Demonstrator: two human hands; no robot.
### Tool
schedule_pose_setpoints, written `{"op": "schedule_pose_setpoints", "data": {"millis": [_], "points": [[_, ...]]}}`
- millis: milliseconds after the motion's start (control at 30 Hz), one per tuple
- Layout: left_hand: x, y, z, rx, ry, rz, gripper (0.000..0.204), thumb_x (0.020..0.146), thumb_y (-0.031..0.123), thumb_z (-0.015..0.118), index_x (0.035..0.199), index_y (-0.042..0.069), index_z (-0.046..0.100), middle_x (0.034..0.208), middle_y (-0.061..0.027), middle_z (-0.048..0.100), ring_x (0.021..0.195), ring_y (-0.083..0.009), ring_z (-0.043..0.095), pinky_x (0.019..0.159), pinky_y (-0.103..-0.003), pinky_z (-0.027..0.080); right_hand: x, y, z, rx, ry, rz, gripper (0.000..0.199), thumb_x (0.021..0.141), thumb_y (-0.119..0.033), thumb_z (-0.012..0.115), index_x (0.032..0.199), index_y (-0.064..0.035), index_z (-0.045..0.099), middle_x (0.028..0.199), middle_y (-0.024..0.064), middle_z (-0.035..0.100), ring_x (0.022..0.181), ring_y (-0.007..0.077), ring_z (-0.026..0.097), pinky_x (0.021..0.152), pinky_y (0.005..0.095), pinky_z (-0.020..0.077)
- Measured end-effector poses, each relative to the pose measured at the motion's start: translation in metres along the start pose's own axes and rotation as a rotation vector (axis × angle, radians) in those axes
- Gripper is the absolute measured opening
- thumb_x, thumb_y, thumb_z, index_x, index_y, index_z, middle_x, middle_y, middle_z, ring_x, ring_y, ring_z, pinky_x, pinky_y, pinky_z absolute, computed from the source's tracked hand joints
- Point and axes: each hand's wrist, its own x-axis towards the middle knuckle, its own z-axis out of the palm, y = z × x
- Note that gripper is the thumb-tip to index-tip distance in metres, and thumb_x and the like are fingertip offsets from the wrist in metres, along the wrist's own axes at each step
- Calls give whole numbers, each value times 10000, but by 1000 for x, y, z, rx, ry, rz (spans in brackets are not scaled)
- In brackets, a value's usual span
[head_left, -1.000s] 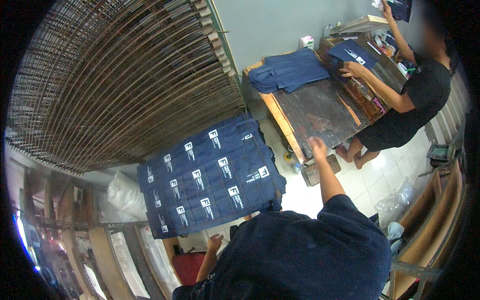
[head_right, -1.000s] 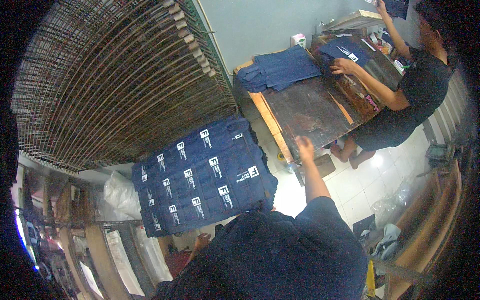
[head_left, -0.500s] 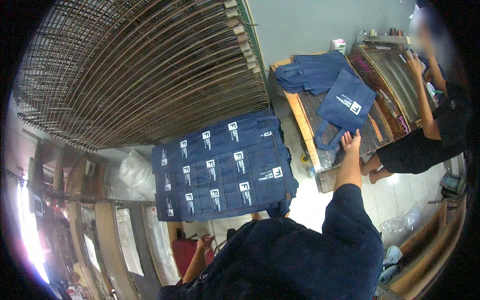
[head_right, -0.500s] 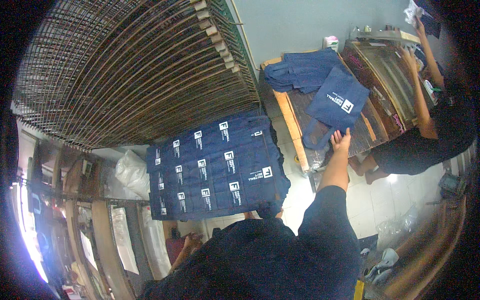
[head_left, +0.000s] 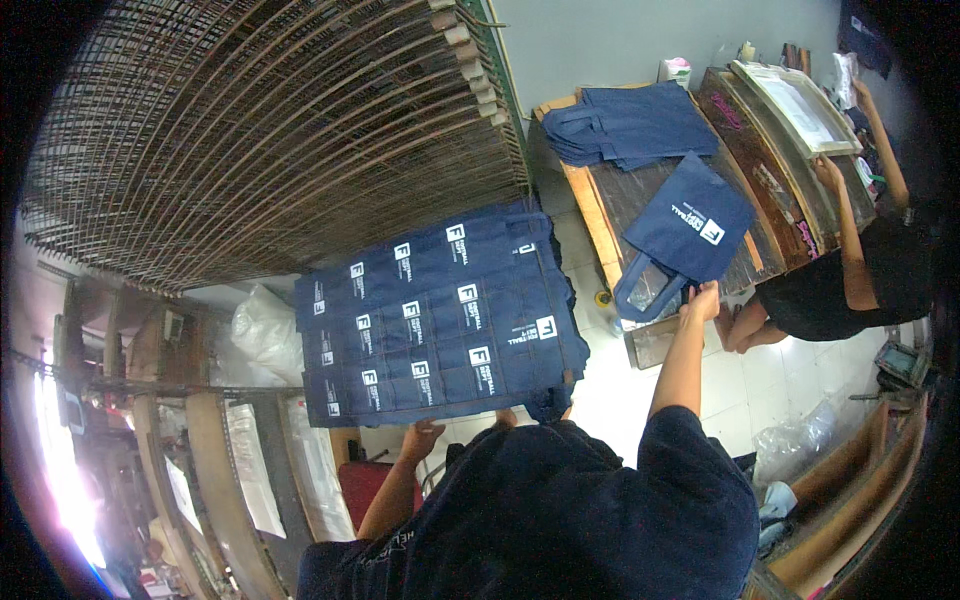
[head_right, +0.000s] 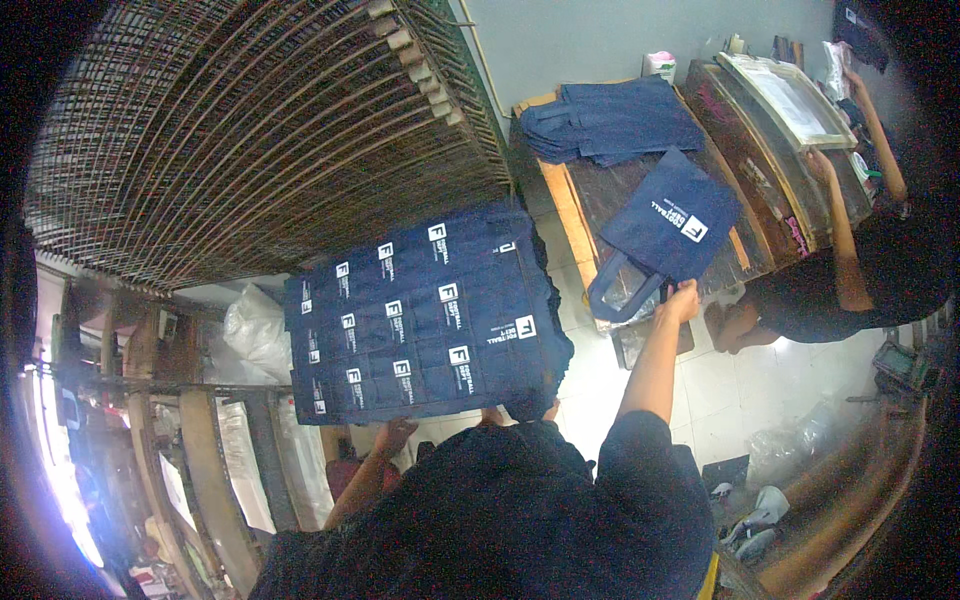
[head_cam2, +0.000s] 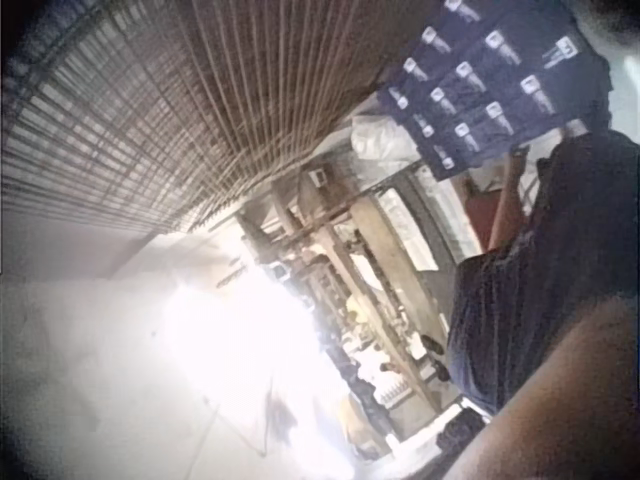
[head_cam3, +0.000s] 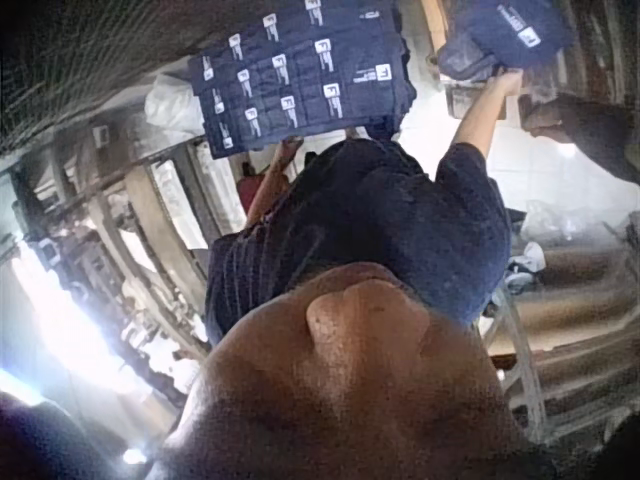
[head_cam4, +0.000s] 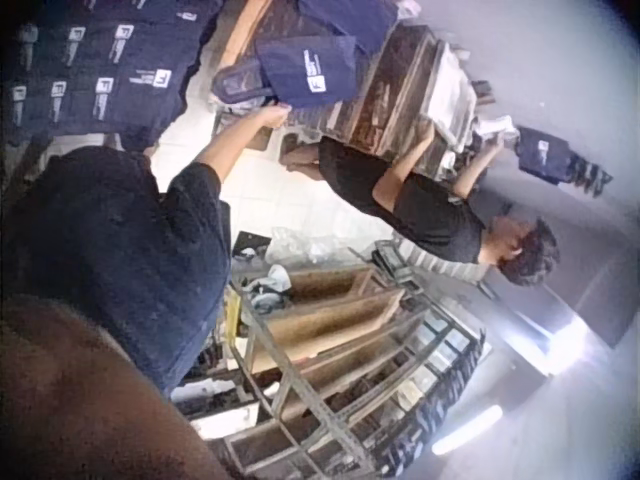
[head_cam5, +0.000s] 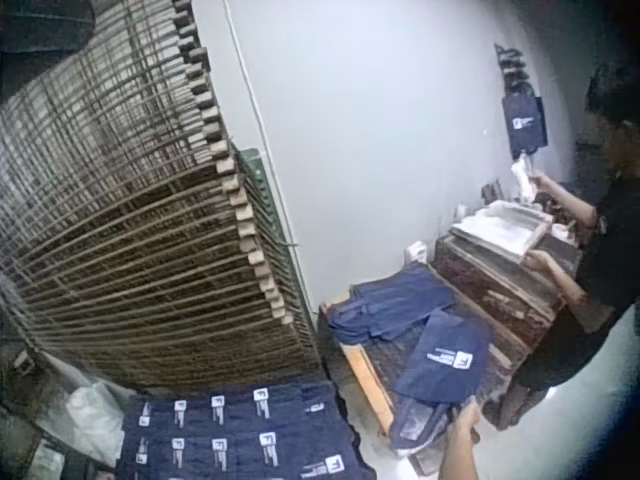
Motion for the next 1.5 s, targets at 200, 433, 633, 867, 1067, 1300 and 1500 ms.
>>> {"op": "schedule_pose_setpoints", "data": {"millis": [200,433,633,867,1067,1300,1500], "points": [[22,28,13,292,-74,301,531,824,420,654,1205,58,577,1043,-169,664,981,-301,638,840,-385,488,17,-17,-32,-39,-366,353,302,784,-252,654,1015,-116,514,1128,70,513,981,247,529,772,432,493],[-13,240,18,-448,-501,225,512,891,382,606,1240,15,541,1116,-124,639,997,-252,618,882,-366,467,-33,-19,-9,-157,-853,419,240,835,-256,613,988,-82,551,976,62,568,908,248,553,790,412,482],[6,369,15,-783,-609,20,677,856,532,585,1291,25,472,1248,-135,537,1120,-199,523,903,-379,437,-248,1,-30,-353,-895,129,274,892,-231,601,1073,-40,525,1077,100,577,968,225,553,835,373,450],[20,333,-28,-1154,124,219,238,855,128,641,1064,25,597,990,-55,647,847,-175,610,779,-310,480,-338,77,-87,-659,-1514,-227,305,872,-201,649,1080,9,573,996,70,600,898,169,556,811,313,441],[-19,227,-126,-1465,146,-34,837,776,99,723,1451,110,227,1205,-91,558,1061,-228,565,849,-418,471,-279,172,-133,-158,-1297,1814,675,936,-564,301,1375,-55,367,1391,178,424,1265,321,419,969,546,358],[-50,76,-218,-1350,401,-229,821,807,71,674,1470,119,193,1266,-114,524,1093,-259,557,893,-509,434,-343,208,-45,-1024,-1444,995,646,825,-537,438,1353,-165,463,1290,105,522,1177,281,474,1038,560,228],[-28,-48,-273,-1431,473,-229,778,804,97,662,1458,110,242,1215,-129,556,1051,-260,569,776,-466,488,-531,260,-36,-1409,-1541,804,539,727,22,535,1252,-102,527,1117,89,552,1046,212,510,901,365,418]]}}
